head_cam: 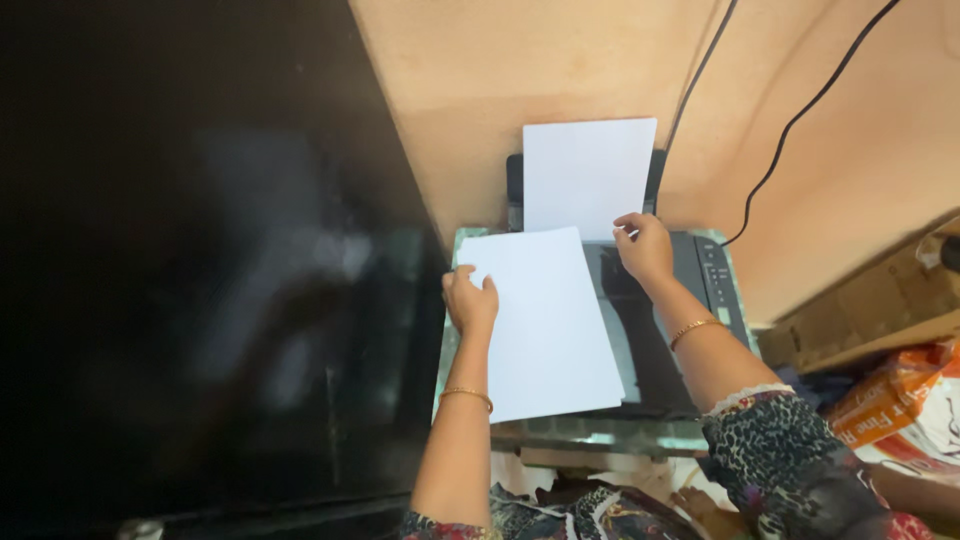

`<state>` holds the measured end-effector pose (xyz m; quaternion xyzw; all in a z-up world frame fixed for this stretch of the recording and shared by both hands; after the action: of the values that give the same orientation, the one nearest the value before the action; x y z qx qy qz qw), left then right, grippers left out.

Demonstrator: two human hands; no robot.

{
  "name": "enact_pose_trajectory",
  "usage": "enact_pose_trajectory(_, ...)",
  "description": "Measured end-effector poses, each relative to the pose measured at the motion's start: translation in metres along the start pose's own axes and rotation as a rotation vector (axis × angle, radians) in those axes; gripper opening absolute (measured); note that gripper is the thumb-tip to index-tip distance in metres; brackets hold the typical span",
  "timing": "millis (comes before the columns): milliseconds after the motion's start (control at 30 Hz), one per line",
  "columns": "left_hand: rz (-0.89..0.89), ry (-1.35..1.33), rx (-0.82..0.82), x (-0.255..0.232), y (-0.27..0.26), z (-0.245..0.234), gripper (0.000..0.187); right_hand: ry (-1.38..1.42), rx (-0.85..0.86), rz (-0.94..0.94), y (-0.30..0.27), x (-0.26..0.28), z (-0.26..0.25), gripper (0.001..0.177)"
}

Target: The person operates a multifunction printer to copy documents. They place a sheet on the scanner, close the lid, and retrieve the printed copy. They repeat this process several times, then load blank sheets into the paper tray.

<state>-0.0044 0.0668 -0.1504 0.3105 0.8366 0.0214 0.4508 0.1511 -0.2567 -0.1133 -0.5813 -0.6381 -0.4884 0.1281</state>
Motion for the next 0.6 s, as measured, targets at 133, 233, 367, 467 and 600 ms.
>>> enact_pose_trajectory(133,0.052,-0.305,0.076,-0.031,0.024,0.074,0.035,0.098,-0.147,0.08,0.032,-0.033,0.001,0.015)
enact_pose_trajectory(233,-0.013,-0.419,0.198,-0.057,0.036,0.125,0.046,0.158,-0.246,0.181,0.056,-0.058,0.003,0.019)
enact_pose_trajectory(367,-0.132,-0.569,0.367,-0.095,0.047,0.168,0.068,0.182,-0.238,0.269,0.081,-0.084,0.015,0.024)
enact_pose_trajectory(467,-0.211,-0.544,0.42,-0.11,0.051,0.178,0.079,0.251,-0.232,0.26,0.091,-0.092,0.024,0.028)
enact_pose_trajectory(600,-0.24,-0.5,0.423,-0.118,0.059,0.177,0.085,0.344,-0.204,0.27,0.1,-0.095,0.04,0.029)
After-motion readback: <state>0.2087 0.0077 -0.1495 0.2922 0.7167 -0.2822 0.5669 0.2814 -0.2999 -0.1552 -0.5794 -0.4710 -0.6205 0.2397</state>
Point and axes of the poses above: each hand's wrist, its own y-axis towards the middle knuckle, its own z-axis out of the palm, x = y × z, the point moved 8 cm from there along y, towards the middle knuckle, and after that the axes turned 15 degrees about -x, right-handed, at the moved point
